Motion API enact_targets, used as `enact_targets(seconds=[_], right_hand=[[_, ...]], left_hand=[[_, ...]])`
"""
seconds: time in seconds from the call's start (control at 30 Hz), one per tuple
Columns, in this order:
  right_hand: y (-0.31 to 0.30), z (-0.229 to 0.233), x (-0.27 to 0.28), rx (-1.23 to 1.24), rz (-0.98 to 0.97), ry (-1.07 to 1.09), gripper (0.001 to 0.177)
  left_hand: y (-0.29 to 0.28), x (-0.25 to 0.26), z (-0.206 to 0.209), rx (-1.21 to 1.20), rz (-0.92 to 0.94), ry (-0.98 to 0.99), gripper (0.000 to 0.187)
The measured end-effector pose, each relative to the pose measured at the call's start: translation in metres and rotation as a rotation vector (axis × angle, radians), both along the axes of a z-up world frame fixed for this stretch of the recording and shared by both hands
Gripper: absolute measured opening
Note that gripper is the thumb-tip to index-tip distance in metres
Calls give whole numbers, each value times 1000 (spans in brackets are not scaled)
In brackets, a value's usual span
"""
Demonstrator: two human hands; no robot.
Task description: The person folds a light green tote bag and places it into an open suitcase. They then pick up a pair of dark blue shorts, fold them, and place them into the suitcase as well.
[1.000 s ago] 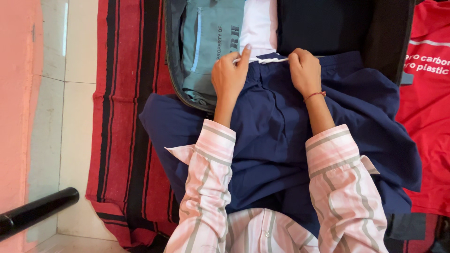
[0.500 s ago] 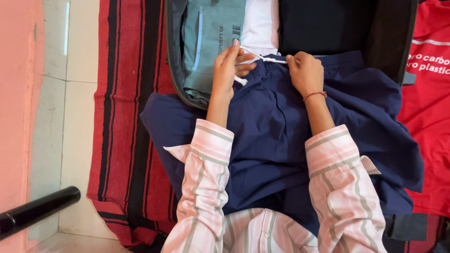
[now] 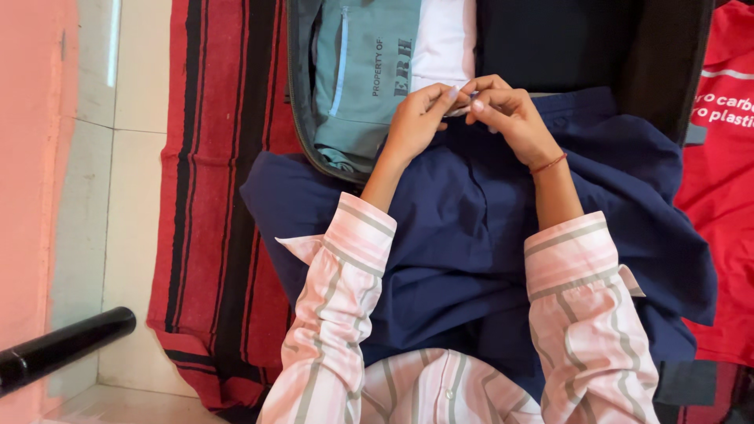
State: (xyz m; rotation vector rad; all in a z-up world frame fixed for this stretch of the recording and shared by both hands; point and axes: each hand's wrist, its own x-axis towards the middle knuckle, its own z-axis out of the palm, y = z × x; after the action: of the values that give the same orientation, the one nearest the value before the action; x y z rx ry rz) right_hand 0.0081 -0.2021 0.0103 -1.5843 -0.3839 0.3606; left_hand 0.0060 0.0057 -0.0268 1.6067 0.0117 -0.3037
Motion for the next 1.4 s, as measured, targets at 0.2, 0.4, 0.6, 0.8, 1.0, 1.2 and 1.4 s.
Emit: enact_targets(seconds=[0.2, 0.4, 0.6, 0.8, 1.0, 1.2, 1.4], right_hand=[[3, 7, 4, 151, -31, 113, 25], [7, 6, 3, 146, -71, 270, 35], [8, 7, 4, 146, 5, 292, 38], [6, -7, 3, 50, -2, 169, 17], [6, -15, 8, 131, -41, 299, 18], [4, -11, 5, 96, -6, 232, 20], [5, -16, 9, 28, -140, 106, 25]], left_hand=[[-4, -6, 20, 240, -148, -141, 37], [-4, -10, 23, 97, -165, -144, 38], [-4, -8, 27, -44, -61, -7, 42], [-6, -6, 30, -35, 5, -13, 40], [-5, -12, 47, 319, 192, -219, 42], [-6, -12, 50, 307, 213, -219, 42], [-6, -13, 57, 415, 254, -242, 45]])
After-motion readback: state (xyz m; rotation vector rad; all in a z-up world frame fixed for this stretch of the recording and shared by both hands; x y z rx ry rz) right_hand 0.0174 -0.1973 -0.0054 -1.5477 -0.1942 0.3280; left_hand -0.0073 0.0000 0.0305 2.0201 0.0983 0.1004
